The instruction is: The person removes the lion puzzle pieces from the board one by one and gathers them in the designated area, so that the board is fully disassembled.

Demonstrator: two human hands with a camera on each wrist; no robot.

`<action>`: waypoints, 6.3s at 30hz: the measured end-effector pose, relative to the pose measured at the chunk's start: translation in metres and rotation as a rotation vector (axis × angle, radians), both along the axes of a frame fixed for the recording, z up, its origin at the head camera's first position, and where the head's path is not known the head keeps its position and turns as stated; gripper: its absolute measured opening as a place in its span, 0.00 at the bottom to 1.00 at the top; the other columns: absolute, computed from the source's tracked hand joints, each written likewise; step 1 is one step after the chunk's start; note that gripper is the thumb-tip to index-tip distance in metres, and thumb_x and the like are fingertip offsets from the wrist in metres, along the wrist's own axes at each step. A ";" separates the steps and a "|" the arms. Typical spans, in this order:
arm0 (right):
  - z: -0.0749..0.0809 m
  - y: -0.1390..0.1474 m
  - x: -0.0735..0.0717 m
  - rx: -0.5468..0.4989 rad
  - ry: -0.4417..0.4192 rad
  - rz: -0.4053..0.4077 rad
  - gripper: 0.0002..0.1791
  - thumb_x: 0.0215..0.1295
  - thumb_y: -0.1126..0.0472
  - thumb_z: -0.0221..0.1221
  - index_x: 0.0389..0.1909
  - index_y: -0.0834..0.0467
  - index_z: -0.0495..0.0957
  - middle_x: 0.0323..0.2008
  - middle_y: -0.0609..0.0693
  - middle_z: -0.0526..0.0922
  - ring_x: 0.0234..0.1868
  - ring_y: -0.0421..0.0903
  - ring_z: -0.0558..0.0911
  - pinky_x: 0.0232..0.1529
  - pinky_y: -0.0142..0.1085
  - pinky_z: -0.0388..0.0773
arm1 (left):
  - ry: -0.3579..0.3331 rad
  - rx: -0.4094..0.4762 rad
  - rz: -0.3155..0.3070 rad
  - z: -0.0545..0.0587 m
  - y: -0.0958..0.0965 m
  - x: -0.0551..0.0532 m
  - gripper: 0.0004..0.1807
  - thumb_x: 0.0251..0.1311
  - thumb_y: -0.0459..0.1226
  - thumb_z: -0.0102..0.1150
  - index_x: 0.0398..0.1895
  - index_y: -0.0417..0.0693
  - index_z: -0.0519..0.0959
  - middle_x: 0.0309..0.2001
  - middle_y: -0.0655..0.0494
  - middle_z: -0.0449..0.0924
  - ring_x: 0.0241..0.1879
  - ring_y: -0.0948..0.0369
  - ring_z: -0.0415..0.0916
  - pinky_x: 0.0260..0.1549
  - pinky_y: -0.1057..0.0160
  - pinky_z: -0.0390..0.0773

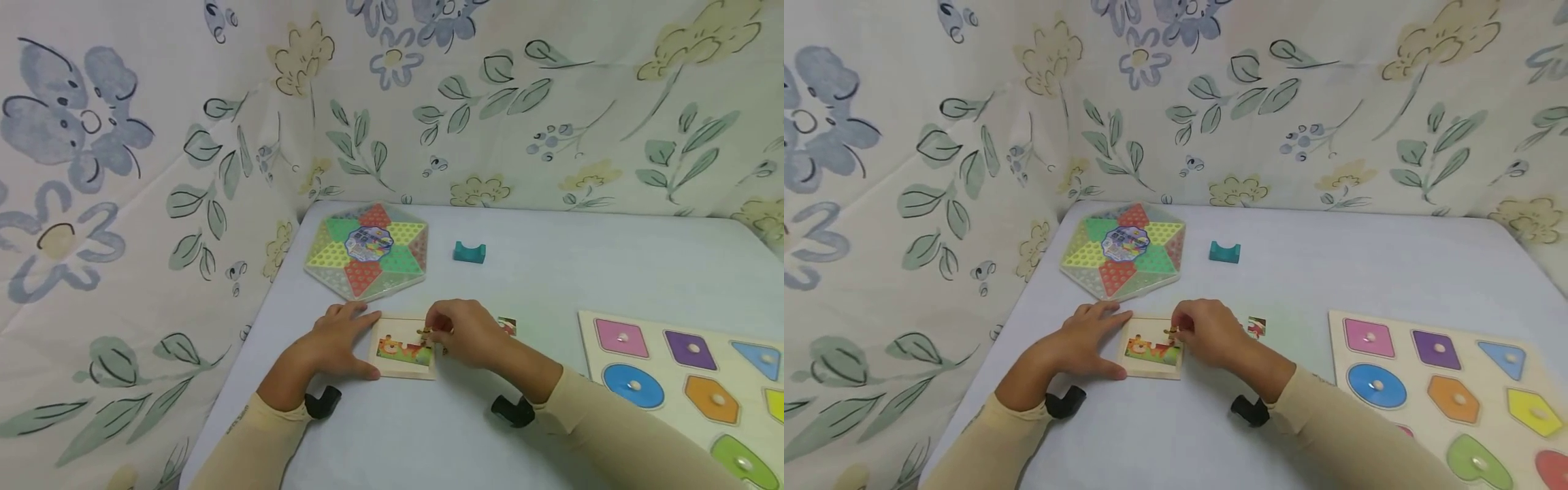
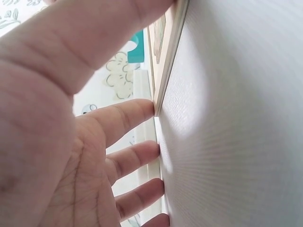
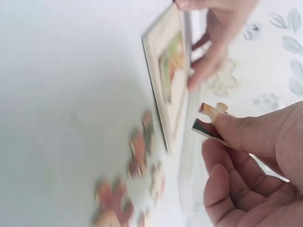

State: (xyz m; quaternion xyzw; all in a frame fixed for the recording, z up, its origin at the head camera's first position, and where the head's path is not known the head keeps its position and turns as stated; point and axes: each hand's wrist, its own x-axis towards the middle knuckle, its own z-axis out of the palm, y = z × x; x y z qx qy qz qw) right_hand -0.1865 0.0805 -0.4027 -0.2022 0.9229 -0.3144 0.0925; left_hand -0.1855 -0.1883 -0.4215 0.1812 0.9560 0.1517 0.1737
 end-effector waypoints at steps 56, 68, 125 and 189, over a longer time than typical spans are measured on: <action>-0.017 -0.074 -0.004 0.234 -0.054 0.137 0.21 0.60 0.53 0.72 0.50 0.57 0.81 0.45 0.51 0.74 0.35 0.47 0.76 0.44 0.41 0.78 | 0.002 0.012 -0.012 0.000 -0.003 -0.001 0.55 0.47 0.60 0.77 0.79 0.63 0.62 0.79 0.52 0.54 0.75 0.45 0.52 0.68 0.39 0.60; -0.017 -0.074 -0.002 0.208 -0.064 0.142 0.22 0.63 0.50 0.71 0.53 0.56 0.80 0.49 0.51 0.76 0.41 0.46 0.76 0.52 0.42 0.80 | 0.009 -0.013 -0.032 0.000 -0.003 -0.002 0.55 0.48 0.61 0.76 0.80 0.62 0.62 0.79 0.50 0.54 0.75 0.43 0.52 0.68 0.38 0.61; -0.028 0.027 0.057 0.221 0.261 0.156 0.07 0.57 0.57 0.75 0.35 0.45 0.88 0.35 0.39 0.78 0.37 0.36 0.74 0.37 0.30 0.79 | -0.015 0.001 0.003 -0.003 -0.004 -0.002 0.56 0.45 0.61 0.78 0.80 0.64 0.61 0.80 0.52 0.52 0.76 0.45 0.50 0.69 0.38 0.59; -0.016 0.059 0.061 0.338 -0.026 -0.065 0.17 0.54 0.54 0.77 0.42 0.49 0.82 0.34 0.41 0.76 0.37 0.41 0.75 0.43 0.38 0.81 | 0.004 -0.007 -0.016 -0.003 -0.006 -0.004 0.56 0.46 0.61 0.77 0.80 0.62 0.61 0.80 0.50 0.53 0.75 0.43 0.51 0.69 0.37 0.59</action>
